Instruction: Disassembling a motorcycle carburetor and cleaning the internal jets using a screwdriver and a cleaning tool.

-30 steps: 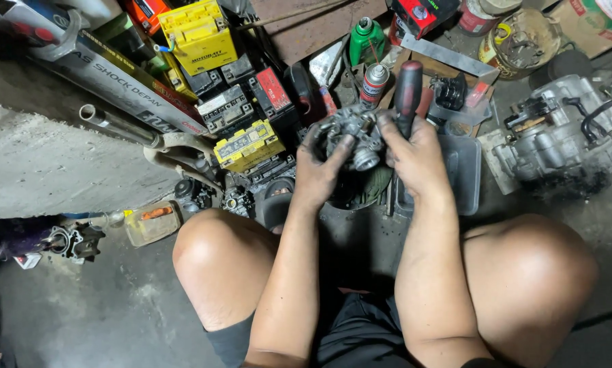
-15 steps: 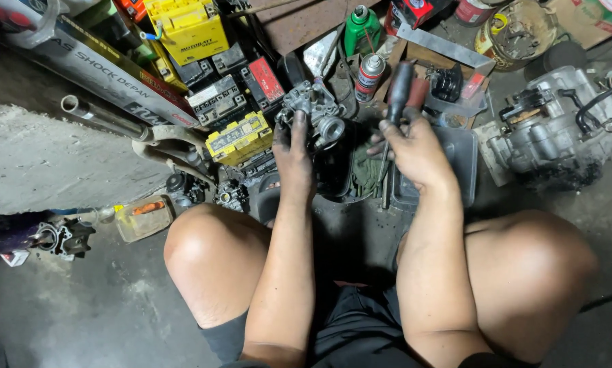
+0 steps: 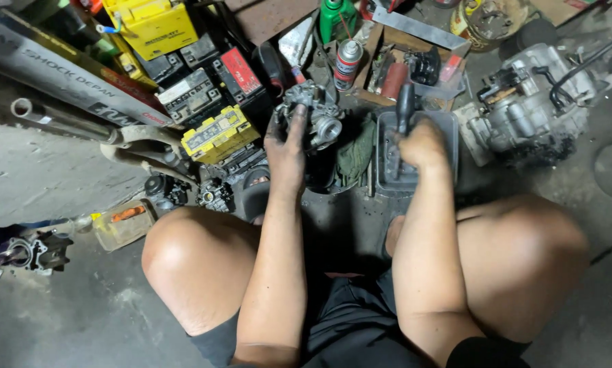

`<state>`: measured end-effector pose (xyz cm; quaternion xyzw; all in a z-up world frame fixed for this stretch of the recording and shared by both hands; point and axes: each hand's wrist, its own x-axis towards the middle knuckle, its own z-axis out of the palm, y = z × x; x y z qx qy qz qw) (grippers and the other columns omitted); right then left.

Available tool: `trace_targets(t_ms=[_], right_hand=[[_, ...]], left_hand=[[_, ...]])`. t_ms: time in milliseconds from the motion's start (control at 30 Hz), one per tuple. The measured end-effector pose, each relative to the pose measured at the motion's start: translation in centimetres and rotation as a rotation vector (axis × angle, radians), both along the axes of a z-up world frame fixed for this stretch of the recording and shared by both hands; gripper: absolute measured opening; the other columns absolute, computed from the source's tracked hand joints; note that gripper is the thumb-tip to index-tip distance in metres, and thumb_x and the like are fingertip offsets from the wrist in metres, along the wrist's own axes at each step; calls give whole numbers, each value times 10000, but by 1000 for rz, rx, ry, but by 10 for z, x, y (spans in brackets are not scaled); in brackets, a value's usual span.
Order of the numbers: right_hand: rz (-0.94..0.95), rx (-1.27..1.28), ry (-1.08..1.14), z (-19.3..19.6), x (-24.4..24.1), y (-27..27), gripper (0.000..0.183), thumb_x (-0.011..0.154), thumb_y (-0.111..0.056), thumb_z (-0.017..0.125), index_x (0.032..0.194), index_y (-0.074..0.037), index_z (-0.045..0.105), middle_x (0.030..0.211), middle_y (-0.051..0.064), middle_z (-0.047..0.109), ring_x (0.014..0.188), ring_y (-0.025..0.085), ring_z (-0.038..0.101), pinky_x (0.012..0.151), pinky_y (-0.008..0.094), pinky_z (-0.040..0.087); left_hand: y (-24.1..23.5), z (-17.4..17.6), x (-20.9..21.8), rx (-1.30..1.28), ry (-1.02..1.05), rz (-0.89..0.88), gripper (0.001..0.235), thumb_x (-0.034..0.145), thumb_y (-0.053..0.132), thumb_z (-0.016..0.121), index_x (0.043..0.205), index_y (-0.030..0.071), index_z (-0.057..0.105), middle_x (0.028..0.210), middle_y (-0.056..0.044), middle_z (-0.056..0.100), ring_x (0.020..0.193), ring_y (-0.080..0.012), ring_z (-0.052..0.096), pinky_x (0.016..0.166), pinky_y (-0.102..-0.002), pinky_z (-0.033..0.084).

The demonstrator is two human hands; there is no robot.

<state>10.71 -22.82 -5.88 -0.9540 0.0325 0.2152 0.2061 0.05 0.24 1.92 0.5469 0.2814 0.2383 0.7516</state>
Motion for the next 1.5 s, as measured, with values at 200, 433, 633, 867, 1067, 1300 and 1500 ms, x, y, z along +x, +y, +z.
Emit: trace_targets(t_ms=[200,433,633,867,1067,1300,1500], right_hand=[[15,58,77,9,-12,16,457,875,-334,818,1203,-30,726,1146,192,757,1189,379,671,984,522,547],[4,97,111,52,-22,25,488,913,-350,754,1229,19,710,1179,244,737,1235,407,637,1016,538,521],[-65,-14,94,18,-5,6,507,906,-469,744,1191,-50,751,1131,205,758,1191,389,661,964,529,544],[-167,-84,14,71,-15,17,546,911,-488,723,1266,-74,706,1158,198,726,1193,399,646,950,560,541],[-74,-15,-85,112,-27,59,648,976,-482,720,1397,-11,579,1283,288,630,1285,493,550,1045,621,460],[405,233,64,155,-78,125,359,945,-224,634,1201,14,712,1114,252,759,1146,462,678,957,592,535],[460,178,113,61,-80,159,370,912,-254,658,1252,-119,713,1097,147,777,1147,347,703,937,519,586]], left_hand=[[-1,4,-3,-53,61,43,752,875,377,766,1393,-107,514,1245,-352,648,1112,-424,685,757,-466,655],[14,-31,-7,-76,83,110,757,861,422,834,1388,-44,555,1275,-288,656,1178,-365,673,892,-502,628],[28,-41,-12,-89,43,160,814,867,411,846,1442,-41,488,1368,-305,589,1258,-391,617,982,-531,578],[26,-32,-18,-199,-14,193,901,916,469,756,1503,-90,365,1465,-380,454,1384,-513,448,1054,-656,456],[30,-27,-13,-218,-14,228,962,893,469,769,1515,-104,310,1490,-399,404,1406,-533,405,1071,-669,436],[30,-2,-7,-394,-55,348,940,865,503,756,1496,-76,369,1524,-400,370,1402,-561,387,1041,-681,446],[27,28,0,-417,-73,351,902,844,457,756,1449,-109,400,1464,-420,434,1353,-587,442,1008,-728,448]])
